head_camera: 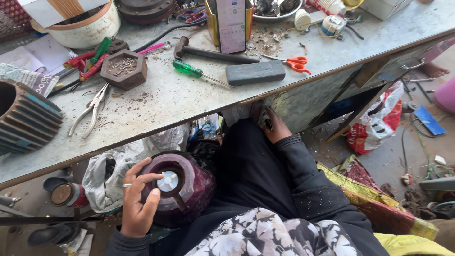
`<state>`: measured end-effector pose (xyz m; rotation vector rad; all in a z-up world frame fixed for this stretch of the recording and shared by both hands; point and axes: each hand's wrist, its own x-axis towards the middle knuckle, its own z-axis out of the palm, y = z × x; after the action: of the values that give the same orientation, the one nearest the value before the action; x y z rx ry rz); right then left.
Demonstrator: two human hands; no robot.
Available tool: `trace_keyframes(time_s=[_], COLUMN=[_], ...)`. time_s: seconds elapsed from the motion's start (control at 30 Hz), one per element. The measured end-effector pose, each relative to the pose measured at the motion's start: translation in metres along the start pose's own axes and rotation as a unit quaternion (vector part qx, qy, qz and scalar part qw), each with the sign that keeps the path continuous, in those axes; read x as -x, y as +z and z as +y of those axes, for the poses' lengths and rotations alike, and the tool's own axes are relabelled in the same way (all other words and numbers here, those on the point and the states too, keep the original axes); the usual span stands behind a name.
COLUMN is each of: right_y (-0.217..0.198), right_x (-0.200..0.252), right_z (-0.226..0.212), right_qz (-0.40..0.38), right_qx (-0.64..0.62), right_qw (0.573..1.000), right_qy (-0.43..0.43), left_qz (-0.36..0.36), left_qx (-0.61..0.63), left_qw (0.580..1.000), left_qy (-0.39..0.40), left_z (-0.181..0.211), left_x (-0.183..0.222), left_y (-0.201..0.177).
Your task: The person disassembles a maroon electric kettle, trims internal wires with scissors, and reassembles the body using a screwdriver. The person handles the kettle body, wires, scissors, and screwdriver throughout the process.
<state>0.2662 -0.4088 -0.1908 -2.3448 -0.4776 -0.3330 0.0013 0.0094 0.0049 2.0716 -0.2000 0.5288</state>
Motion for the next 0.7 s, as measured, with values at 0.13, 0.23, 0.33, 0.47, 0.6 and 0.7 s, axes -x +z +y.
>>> trace_keyframes(time_s=[0.13,0.23,0.33,0.47,0.6,0.7], right_y=[0.014,0.019,0.027,0.037,0.038,0.030], right_x=[0.002,0.001,0.001,-0.004,-0.011,-0.013], right_z=[0.029,0.047,0.053,0.048,0.037,0.025], right_qz=[0.068,0.104,0.068,0.059,0.087,0.089], right_qx=[-0.033,-0.185,-0.320,-0.340,-0.100,0.137], right_qw=[0.992,0.960,0.909,0.869,0.967,0.981], right_qy=[0.099,0.183,0.258,0.355,0.217,0.102], left_qz=[-0.003,0.001,0.001,0.000,0.012,0.025], left_qx=[0.007,0.013,0.022,0.019,0.029,0.021], left_qw=[1.000,1.000,1.000,1.000,0.999,0.999], left_qy=[0.006,0.005,-0.004,-0.025,-0.031,-0.023], left_z=[0.002,0.003,0.004,0.005,0.007,0.007], left_x=[-0.004,-0.002,0.001,0.006,0.011,0.014], left_y=[0.005,0.003,0.000,-0.007,-0.010,-0.013])
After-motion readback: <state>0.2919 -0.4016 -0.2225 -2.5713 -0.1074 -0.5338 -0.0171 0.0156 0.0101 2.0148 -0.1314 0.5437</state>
